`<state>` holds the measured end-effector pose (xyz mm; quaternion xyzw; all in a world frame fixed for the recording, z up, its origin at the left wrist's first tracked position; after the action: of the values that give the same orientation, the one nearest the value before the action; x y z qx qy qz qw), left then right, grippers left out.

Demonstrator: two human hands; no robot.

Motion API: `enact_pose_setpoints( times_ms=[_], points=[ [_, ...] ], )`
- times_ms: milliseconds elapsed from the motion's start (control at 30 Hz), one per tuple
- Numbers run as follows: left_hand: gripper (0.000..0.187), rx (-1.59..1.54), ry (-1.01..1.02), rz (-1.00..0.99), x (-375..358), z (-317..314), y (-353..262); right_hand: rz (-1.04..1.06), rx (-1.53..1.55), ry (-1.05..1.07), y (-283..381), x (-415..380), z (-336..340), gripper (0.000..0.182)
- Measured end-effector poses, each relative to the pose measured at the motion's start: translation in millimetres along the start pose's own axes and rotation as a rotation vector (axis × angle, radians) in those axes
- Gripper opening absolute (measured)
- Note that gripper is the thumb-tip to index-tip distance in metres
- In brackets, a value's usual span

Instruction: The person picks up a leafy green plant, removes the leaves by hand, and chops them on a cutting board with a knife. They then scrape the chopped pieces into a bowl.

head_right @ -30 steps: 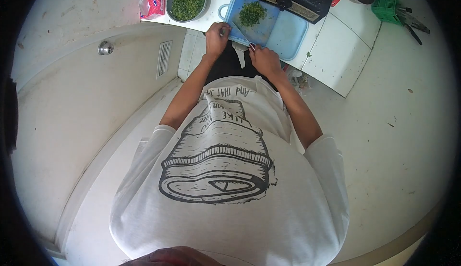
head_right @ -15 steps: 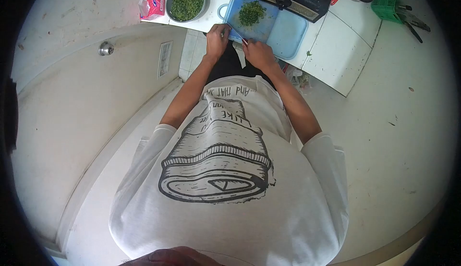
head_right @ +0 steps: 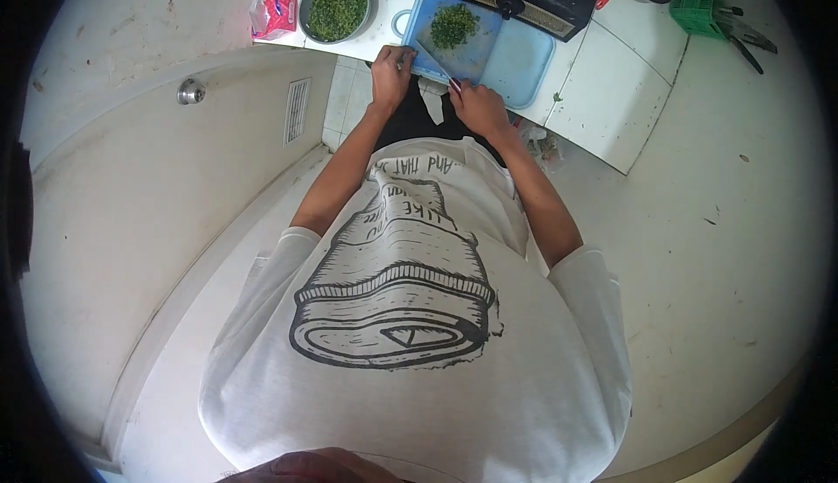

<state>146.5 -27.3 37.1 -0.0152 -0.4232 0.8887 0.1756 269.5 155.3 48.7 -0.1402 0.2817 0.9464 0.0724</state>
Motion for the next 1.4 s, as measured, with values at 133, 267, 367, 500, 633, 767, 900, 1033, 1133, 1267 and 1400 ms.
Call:
enact_pose_setpoints(
  times_ms=[133,267,367,500,633,767,900,1033,1133,1267,1400],
  points=[
    [0.010,0.012,0.017,-0.009,1,1,-2,0.019,0.022,0.001,2,2,1,0.041],
    [0.010,0.012,0.035,-0.019,2,1,-1,0.043,0.064,0.014,2,7,-7,0.041],
    [0.010,0.019,0.038,-0.047,1,1,2,0.057,0.054,-0.025,6,7,-13,0.041],
    [0.011,0.029,0.032,-0.089,2,1,3,0.059,0.005,-0.059,14,9,-15,0.042],
    [0.012,0.051,0.026,-0.144,0,2,3,0.054,-0.009,-0.058,16,15,-19,0.042],
    [0.012,0.047,0.033,-0.189,-3,4,2,0.068,-0.006,-0.077,13,16,-24,0.041],
    [0.010,0.009,0.010,-0.109,-4,0,4,0.050,0.004,-0.047,6,6,-21,0.042],
    [0.007,-0.070,-0.069,-0.011,-2,-1,-4,0.045,0.054,-0.069,0,1,-17,0.043],
    [0.005,0.000,-0.022,0.000,-2,2,-5,0.047,0.039,-0.033,1,4,-14,0.043],
    [0.007,-0.006,-0.031,-0.032,-3,2,-5,0.049,0.010,0.030,7,9,-9,0.044],
    [0.010,-0.027,-0.036,-0.013,-4,-2,-1,0.040,0.018,0.055,13,13,-10,0.043]
  ],
)
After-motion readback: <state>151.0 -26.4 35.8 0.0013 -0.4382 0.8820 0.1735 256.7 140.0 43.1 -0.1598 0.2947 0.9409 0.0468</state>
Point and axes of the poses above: each hand's wrist, its own x-axis towards the middle knuckle, its own z-axis out of the back of the hand, y = z × x, the point moved 1 cm from there along x, towards the middle knuckle, and after that the axes turned 3 degrees about -x, right-handed, at the moved point
